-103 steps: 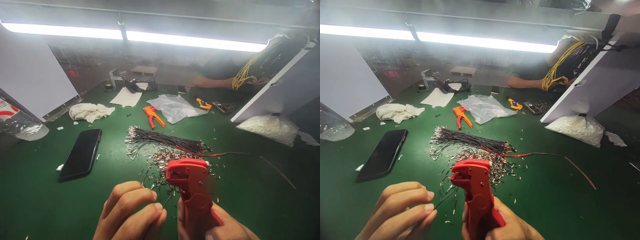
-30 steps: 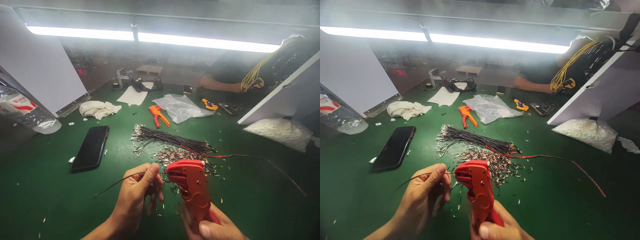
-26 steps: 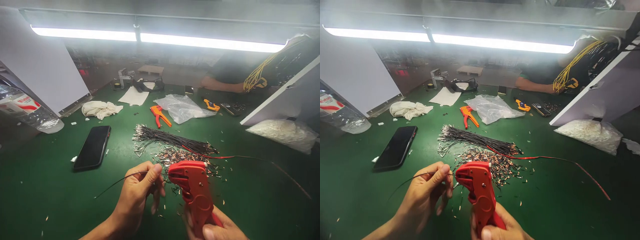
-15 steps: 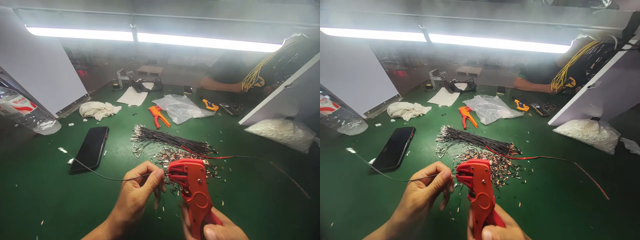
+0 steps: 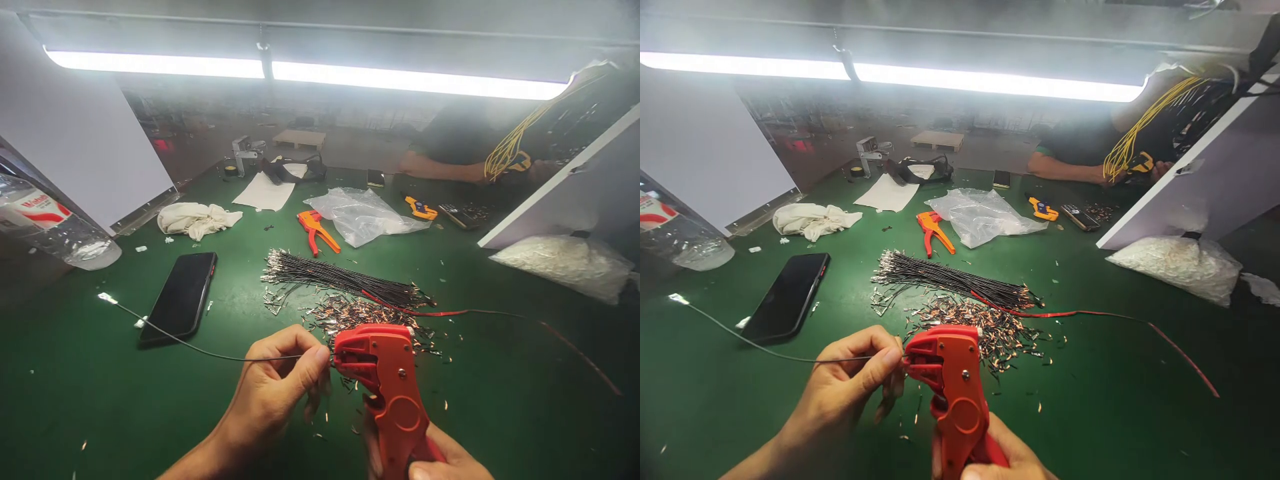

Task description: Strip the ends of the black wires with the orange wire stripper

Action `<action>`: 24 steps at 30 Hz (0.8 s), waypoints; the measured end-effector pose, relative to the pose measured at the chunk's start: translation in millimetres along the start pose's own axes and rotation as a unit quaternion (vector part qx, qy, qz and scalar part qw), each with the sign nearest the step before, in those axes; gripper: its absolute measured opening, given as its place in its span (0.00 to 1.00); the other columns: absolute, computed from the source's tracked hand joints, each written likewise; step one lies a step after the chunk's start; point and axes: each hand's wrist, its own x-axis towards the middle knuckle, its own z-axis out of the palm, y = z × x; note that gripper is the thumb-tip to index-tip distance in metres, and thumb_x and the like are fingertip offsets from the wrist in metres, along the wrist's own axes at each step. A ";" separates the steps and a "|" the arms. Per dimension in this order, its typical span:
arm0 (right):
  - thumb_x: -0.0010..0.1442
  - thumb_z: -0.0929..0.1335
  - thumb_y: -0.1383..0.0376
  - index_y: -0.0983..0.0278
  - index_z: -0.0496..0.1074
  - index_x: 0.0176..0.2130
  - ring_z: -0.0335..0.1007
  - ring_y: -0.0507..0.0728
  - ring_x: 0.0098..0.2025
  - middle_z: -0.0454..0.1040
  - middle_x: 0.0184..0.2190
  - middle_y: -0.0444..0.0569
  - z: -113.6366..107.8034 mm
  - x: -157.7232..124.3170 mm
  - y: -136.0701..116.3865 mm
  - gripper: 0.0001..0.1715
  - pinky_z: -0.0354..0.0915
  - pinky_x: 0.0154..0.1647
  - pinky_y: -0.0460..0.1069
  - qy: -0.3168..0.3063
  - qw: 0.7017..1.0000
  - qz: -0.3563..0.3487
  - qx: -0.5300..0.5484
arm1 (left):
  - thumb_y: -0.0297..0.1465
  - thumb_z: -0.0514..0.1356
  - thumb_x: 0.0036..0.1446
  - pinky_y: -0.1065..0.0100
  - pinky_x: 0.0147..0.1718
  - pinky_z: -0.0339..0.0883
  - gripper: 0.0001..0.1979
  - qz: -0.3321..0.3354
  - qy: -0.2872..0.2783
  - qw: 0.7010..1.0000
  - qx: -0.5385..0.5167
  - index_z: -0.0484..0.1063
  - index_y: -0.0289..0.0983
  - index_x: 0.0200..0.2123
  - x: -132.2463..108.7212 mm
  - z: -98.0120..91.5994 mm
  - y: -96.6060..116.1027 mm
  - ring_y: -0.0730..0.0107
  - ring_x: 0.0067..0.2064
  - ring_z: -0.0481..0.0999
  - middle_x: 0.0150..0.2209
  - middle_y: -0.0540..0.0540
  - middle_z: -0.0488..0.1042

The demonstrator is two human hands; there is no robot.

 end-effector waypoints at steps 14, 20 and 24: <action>0.57 0.72 0.61 0.67 0.70 0.37 0.49 0.47 0.19 0.59 0.22 0.39 9.5 -0.8 -11.8 0.12 0.49 0.18 0.42 -0.071 0.993 -0.062 0.068 | 0.39 0.66 0.59 0.76 0.16 0.63 0.17 0.013 -0.014 1.000 0.004 0.71 0.35 0.24 1.6 -3.2 3.7 0.77 0.20 0.68 0.21 0.51 0.70; 0.53 0.74 0.56 0.65 0.69 0.33 0.55 0.49 0.23 0.63 0.23 0.40 1.0 -2.7 -0.7 0.17 0.55 0.27 0.45 -0.026 0.998 -0.045 0.034 | 0.40 0.66 0.59 0.76 0.15 0.62 0.17 0.016 -0.021 1.000 0.006 0.71 0.35 0.24 1.4 -3.1 3.8 0.77 0.20 0.68 0.21 0.51 0.70; 0.49 0.75 0.49 0.63 0.67 0.32 0.59 0.51 0.26 0.65 0.26 0.43 -3.0 -3.4 0.8 0.24 0.57 0.29 0.47 -0.001 1.000 -0.017 -0.017 | 0.40 0.66 0.58 0.76 0.14 0.61 0.18 0.014 -0.013 1.000 0.001 0.71 0.35 0.23 0.9 -0.8 5.4 0.77 0.19 0.67 0.19 0.51 0.70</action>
